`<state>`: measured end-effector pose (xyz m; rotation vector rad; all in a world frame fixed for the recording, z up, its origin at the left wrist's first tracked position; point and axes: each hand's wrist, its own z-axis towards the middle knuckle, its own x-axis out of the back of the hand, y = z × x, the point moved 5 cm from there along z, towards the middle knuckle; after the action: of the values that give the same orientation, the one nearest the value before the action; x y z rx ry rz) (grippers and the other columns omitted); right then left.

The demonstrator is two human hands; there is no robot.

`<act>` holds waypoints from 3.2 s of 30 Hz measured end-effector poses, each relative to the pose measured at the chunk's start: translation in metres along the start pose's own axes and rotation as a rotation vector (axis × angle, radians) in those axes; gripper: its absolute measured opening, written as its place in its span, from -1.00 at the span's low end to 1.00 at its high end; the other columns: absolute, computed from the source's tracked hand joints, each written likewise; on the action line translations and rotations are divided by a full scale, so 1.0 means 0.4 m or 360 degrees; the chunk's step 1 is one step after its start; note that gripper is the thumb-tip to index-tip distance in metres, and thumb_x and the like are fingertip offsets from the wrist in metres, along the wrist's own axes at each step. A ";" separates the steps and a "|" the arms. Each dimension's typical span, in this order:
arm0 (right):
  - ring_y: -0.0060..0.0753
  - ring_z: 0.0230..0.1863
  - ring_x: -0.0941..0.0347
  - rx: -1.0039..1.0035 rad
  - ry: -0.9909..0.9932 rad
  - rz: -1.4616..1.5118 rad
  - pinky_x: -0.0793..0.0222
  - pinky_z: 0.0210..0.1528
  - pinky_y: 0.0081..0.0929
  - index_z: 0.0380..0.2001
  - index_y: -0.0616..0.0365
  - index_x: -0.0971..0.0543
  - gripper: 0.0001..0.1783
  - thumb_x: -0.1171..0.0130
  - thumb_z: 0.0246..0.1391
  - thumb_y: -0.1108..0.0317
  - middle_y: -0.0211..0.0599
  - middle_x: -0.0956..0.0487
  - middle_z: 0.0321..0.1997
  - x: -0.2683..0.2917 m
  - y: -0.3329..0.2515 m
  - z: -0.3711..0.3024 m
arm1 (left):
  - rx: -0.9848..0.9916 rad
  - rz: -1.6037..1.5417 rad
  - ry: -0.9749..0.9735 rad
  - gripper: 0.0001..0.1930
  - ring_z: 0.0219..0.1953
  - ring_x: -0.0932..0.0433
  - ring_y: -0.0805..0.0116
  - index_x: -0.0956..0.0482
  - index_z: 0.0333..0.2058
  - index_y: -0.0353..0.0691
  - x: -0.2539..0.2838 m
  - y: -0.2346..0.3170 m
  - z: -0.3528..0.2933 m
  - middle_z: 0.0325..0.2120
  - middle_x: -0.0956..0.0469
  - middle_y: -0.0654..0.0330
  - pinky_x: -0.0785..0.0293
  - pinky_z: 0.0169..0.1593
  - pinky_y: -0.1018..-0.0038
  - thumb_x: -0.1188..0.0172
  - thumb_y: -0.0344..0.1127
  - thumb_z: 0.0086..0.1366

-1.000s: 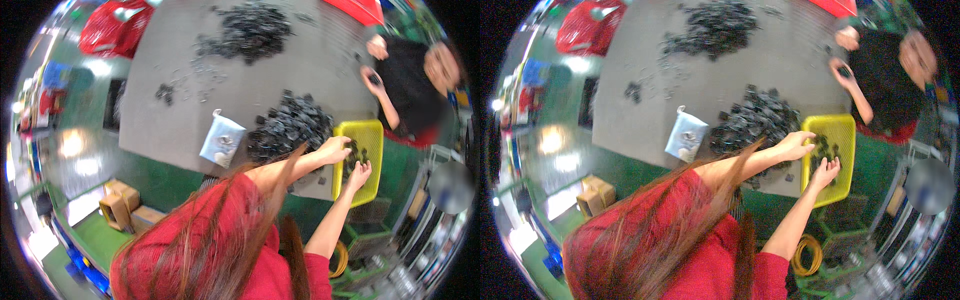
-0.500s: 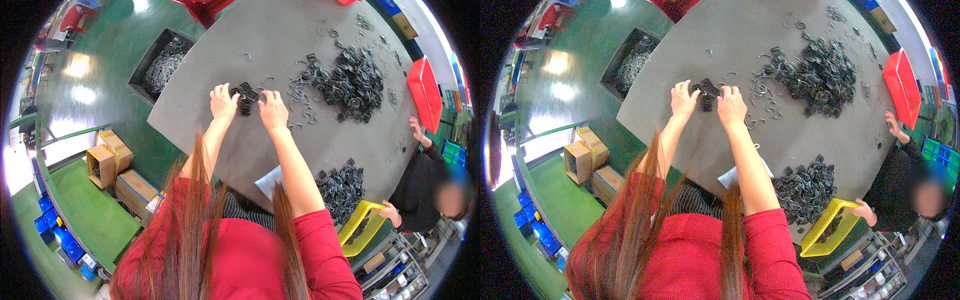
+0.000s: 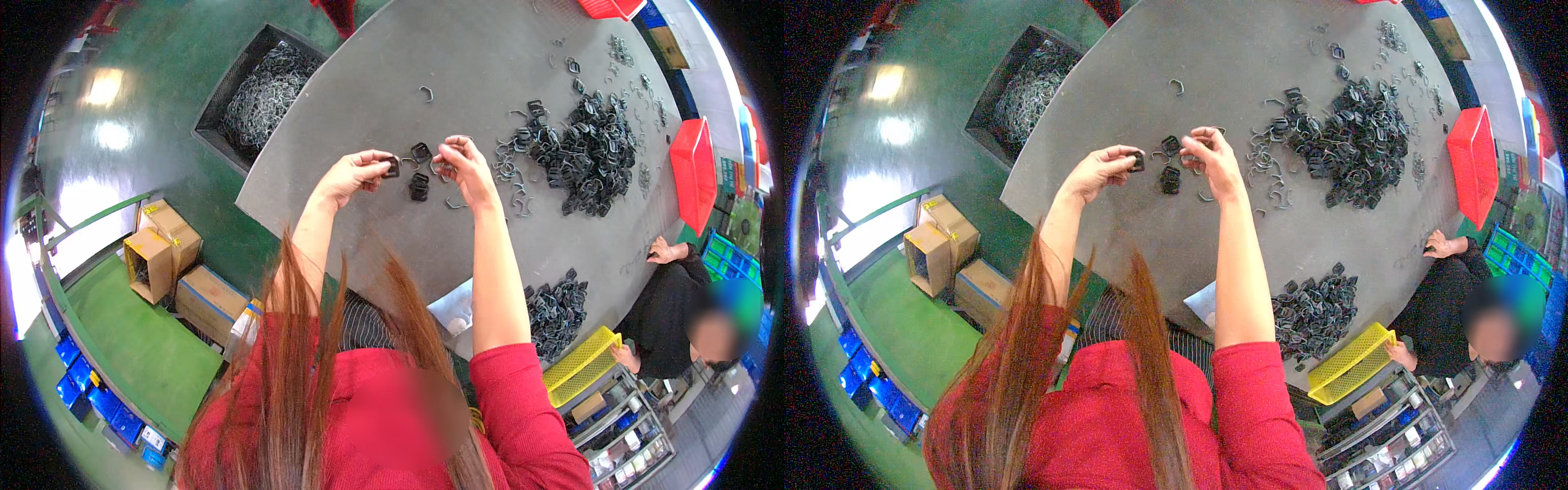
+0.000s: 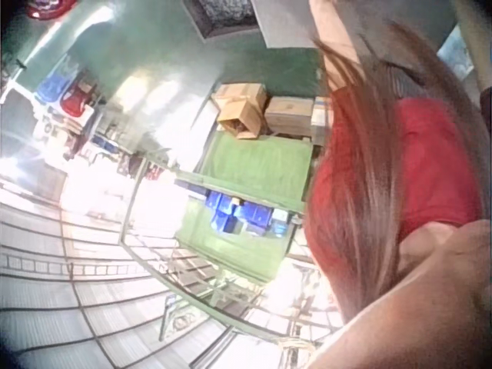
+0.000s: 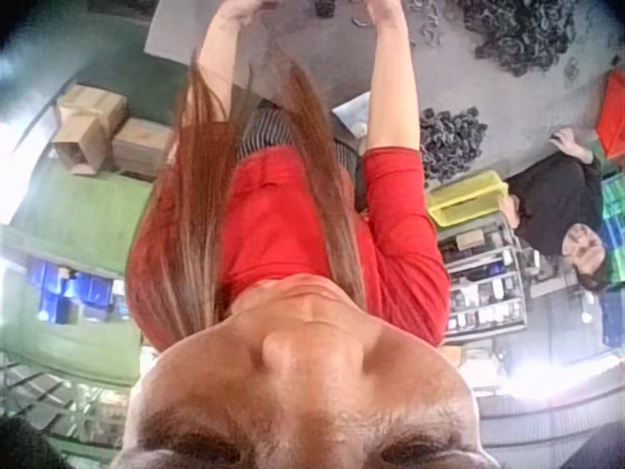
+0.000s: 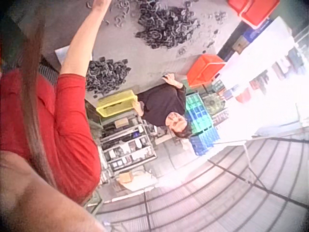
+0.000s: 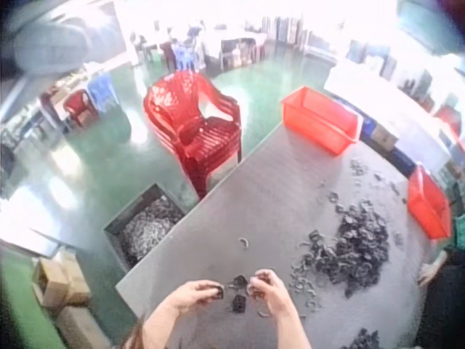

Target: The person assembles small black plastic parts and metal hooks on a table. They pick up the components, connect them, and place the finished items into a yellow basket.

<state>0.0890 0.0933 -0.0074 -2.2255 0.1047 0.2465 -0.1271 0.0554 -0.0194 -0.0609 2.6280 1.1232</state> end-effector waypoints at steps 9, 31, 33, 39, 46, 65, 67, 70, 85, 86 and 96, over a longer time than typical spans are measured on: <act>-0.15 -0.31 -0.52 0.0295 0.0397 -0.1450 -0.37 -0.28 -0.28 -0.49 0.15 -0.52 -0.70 -0.29 -0.17 0.14 -0.19 -0.58 -0.46 0.002 0.009 0.040 | 0.0076 0.0145 -0.0042 -0.78 -0.35 -0.48 0.49 -0.47 -0.24 -0.21 -0.073 -0.028 0.009 -0.38 -0.46 0.30 -0.48 -0.30 0.50 -0.13 -0.30 0.12; -0.24 -0.16 -0.48 0.0098 -0.0420 0.0990 -0.46 -0.28 -0.43 -0.24 0.05 -0.43 -0.73 -0.04 -0.09 0.49 -0.31 -0.48 -0.23 0.154 0.099 -0.137 | -0.0867 0.1332 0.1051 -0.55 -0.23 -0.47 0.06 -0.32 -0.15 -0.20 -0.227 -0.133 -0.040 -0.27 -0.45 0.06 -0.40 -0.16 0.26 -0.29 -0.30 0.00; -0.21 -0.11 -0.46 0.0141 -0.0474 0.1250 -0.49 -0.22 -0.40 -0.19 0.04 -0.43 -0.71 -0.04 -0.06 0.49 -0.30 -0.48 -0.19 0.198 0.100 -0.179 | -0.0800 0.1383 0.0988 -0.55 -0.23 -0.47 0.08 -0.32 -0.15 -0.19 -0.255 -0.112 -0.033 -0.26 -0.45 0.07 -0.41 -0.15 0.27 -0.29 -0.30 0.00; -0.22 -0.12 -0.46 0.0007 -0.0212 0.1214 -0.48 -0.18 -0.32 -0.14 0.09 -0.43 -0.72 -0.04 0.11 0.22 -0.27 -0.49 -0.19 0.258 0.164 -0.209 | -0.0589 0.1482 0.0808 -0.70 -0.29 -0.49 0.16 -0.44 -0.31 -0.20 -0.275 -0.087 0.011 -0.38 -0.45 0.14 -0.42 -0.23 0.30 -0.30 -0.32 -0.03; -0.32 -0.02 -0.38 -0.0274 -0.0195 0.1750 -0.33 0.02 -0.27 -0.17 0.07 -0.45 -0.48 0.08 0.11 -0.17 -0.30 -0.50 -0.15 0.229 0.180 -0.244 | -0.1200 0.1737 0.0185 -0.72 -0.16 -0.40 0.13 -0.46 -0.32 -0.21 -0.622 -0.018 -0.090 -0.28 -0.41 0.12 -0.38 -0.14 0.31 -0.26 -0.33 -0.06; -0.38 -0.27 -0.40 0.0062 0.0154 0.2106 -0.45 -0.35 -0.55 -0.27 0.11 -0.51 -0.81 0.01 0.17 0.26 -0.29 -0.45 -0.24 0.633 0.192 -0.382 | -0.1381 0.2567 0.0395 -0.48 0.33 0.14 0.29 -0.12 0.21 0.12 -0.697 -0.101 0.242 0.25 -0.05 0.33 0.42 0.24 -0.18 0.12 -0.09 0.27; -0.37 -0.27 -0.40 0.0051 0.0171 0.2095 -0.45 -0.36 -0.54 -0.27 0.10 -0.50 -0.81 0.01 0.17 0.26 -0.29 -0.46 -0.25 0.630 0.194 -0.391 | -0.1353 0.2542 0.0541 -0.49 0.32 0.10 0.32 -0.12 0.21 0.11 -0.620 -0.078 0.233 0.24 -0.06 0.34 0.37 0.23 -0.19 0.12 -0.15 0.27; -0.37 -0.27 -0.41 0.0013 0.0185 0.2075 -0.45 -0.37 -0.53 -0.27 0.10 -0.49 -0.81 0.02 0.17 0.26 -0.29 -0.46 -0.26 0.610 0.197 -0.394 | -0.1202 0.2630 0.0849 -0.47 0.32 0.09 0.33 -0.08 0.23 0.11 -0.466 -0.031 0.207 0.24 -0.06 0.38 0.35 0.23 -0.19 0.12 -0.18 0.27; -0.40 -0.29 -0.39 -0.0081 0.0166 0.1778 -0.43 -0.39 -0.54 -0.26 0.06 -0.50 -0.82 0.00 0.16 0.24 -0.34 -0.46 -0.28 0.471 0.165 -0.371 | -0.1464 0.2803 0.0129 -0.44 0.35 0.30 0.26 -0.04 0.25 0.11 -0.419 -0.055 0.132 0.29 0.07 0.36 0.57 0.25 -0.11 0.14 -0.07 0.27; -0.40 -0.29 -0.39 -0.0066 0.0172 0.1770 -0.43 -0.39 -0.54 -0.26 0.07 -0.50 -0.82 0.00 0.16 0.24 -0.34 -0.46 -0.28 0.464 0.166 -0.364 | -0.1442 0.2789 0.0260 -0.44 0.35 0.29 0.27 -0.04 0.25 0.10 -0.423 -0.007 0.177 0.29 0.06 0.36 0.55 0.25 -0.12 0.15 -0.06 0.28; -0.42 -0.30 -0.40 -0.0103 0.0192 0.1697 -0.44 -0.39 -0.55 -0.27 0.06 -0.48 -0.83 0.01 0.16 0.24 -0.35 -0.46 -0.29 0.323 0.169 -0.348 | -0.1013 0.2790 0.1221 -0.47 0.31 0.08 0.32 -0.02 0.25 -0.01 -0.131 0.092 0.238 0.27 0.00 0.36 0.39 0.21 -0.26 0.27 -0.08 0.32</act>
<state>0.2239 -0.0566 -0.0033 -2.0389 1.3638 0.6818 -0.0594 0.1454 -0.0418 2.4227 2.1652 2.6780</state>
